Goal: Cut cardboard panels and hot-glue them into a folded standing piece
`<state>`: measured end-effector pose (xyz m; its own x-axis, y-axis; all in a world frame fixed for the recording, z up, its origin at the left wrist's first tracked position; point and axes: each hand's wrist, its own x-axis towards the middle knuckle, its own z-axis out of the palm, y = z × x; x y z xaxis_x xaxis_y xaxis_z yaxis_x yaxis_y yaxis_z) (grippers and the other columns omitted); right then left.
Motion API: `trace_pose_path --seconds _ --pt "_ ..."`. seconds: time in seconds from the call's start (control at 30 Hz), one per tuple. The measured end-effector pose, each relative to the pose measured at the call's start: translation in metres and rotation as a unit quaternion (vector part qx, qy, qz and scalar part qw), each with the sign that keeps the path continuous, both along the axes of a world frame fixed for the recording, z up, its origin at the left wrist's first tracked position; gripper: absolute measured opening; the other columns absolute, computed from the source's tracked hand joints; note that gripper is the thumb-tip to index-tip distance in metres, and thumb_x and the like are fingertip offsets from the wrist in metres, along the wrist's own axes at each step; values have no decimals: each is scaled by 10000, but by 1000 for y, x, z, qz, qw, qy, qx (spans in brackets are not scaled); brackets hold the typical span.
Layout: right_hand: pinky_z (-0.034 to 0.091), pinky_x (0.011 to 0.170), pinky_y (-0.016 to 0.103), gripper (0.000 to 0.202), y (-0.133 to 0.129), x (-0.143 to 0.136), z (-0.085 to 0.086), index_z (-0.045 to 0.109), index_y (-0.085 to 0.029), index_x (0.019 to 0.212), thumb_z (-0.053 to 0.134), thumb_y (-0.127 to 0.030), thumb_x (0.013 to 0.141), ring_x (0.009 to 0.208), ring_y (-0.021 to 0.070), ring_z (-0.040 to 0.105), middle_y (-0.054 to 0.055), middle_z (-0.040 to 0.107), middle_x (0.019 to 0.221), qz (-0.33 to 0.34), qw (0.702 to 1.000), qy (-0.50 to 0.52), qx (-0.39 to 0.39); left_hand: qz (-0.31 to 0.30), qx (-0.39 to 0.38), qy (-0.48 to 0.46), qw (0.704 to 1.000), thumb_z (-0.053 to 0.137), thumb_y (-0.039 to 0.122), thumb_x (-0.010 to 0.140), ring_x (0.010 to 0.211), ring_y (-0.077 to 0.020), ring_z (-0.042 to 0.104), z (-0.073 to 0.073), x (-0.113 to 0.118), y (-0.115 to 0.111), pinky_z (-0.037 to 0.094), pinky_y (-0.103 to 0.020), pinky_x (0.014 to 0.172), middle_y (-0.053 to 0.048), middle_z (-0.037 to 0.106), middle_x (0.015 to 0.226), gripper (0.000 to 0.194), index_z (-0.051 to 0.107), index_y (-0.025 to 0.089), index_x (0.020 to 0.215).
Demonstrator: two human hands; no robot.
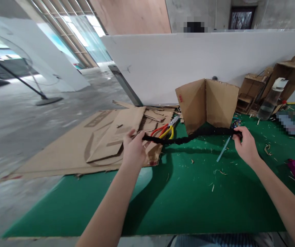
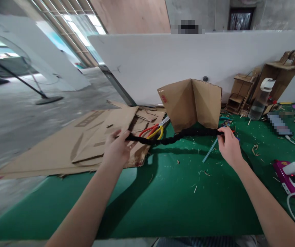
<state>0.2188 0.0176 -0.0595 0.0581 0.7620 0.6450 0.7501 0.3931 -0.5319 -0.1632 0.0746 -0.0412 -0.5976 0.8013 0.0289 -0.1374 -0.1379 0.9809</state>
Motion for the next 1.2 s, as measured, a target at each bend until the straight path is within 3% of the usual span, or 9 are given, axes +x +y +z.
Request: trace_pose_path --seconds 0.07,0.13,0.3,0.4,0.53,0.67,0.83,1.07,1.2 --pt "519 777 390 189 -1 -1 -1 531 -224 1049 467 -245 873 899 236 627 100 628 1052 3 1000 8 3 92 28 191 977 661 227 732 1218 -280 496 6 2 -6 383 -498 1051 -129 498 1267 556 418 219 1232" --pt "524 785 388 188 -3 -4 -1 532 -227 1044 479 -243 864 881 227 638 93 639 1055 16 1000 12 -1 115 90 395 907 657 278 759 1329 -308 375 15 15 -19 263 -490 1136 -160 448 1352 586 423 181 1287" --pt "522 829 394 162 -11 -19 -2 528 -245 1011 488 -234 854 966 234 647 84 654 1089 75 997 10 -29 -256 146 616 731 612 415 826 1283 -305 464 48 86 -61 347 -430 1085 -95 536 1348 520 499 261 1310" --pt "524 814 368 117 -16 -27 -3 513 -250 954 480 -208 851 976 221 651 75 663 1081 112 993 12 -32 -371 112 650 654 583 485 840 1188 -316 547 67 127 -69 415 -415 982 -85 588 1309 533 501 283 1327" --pt "523 749 324 100 -20 -32 -4 490 -250 900 465 -172 843 917 198 659 65 673 1033 127 992 15 -13 -482 87 642 590 511 389 895 908 -247 644 81 153 -58 457 -328 689 -48 690 1029 261 628 262 1091" --pt "530 756 339 190 -21 -31 -2 493 -253 973 460 -144 820 908 202 656 67 660 1048 121 992 17 -29 -499 96 625 593 535 324 864 860 -208 620 78 158 -48 438 -300 656 -33 665 943 137 616 235 930" --pt "544 850 379 429 -23 -34 -1 456 -245 1237 492 -144 822 952 206 654 88 610 1173 166 983 9 -81 -483 99 611 619 556 272 825 854 -196 615 66 159 -42 460 -315 712 -28 656 981 149 592 238 965" --pt "554 875 386 310 -19 -38 -6 505 -248 1214 482 -217 907 1027 207 642 82 627 1181 160 985 27 -58 -490 116 548 667 526 239 869 837 -171 621 53 166 -34 476 -299 721 -28 670 916 93 614 212 858" --pt "560 812 363 247 -19 -37 -4 556 -235 1143 451 -220 920 938 201 653 83 638 1113 162 986 0 -49 -496 96 471 723 544 271 863 751 -148 624 65 155 -27 482 -270 673 -14 680 824 112 617 200 816"
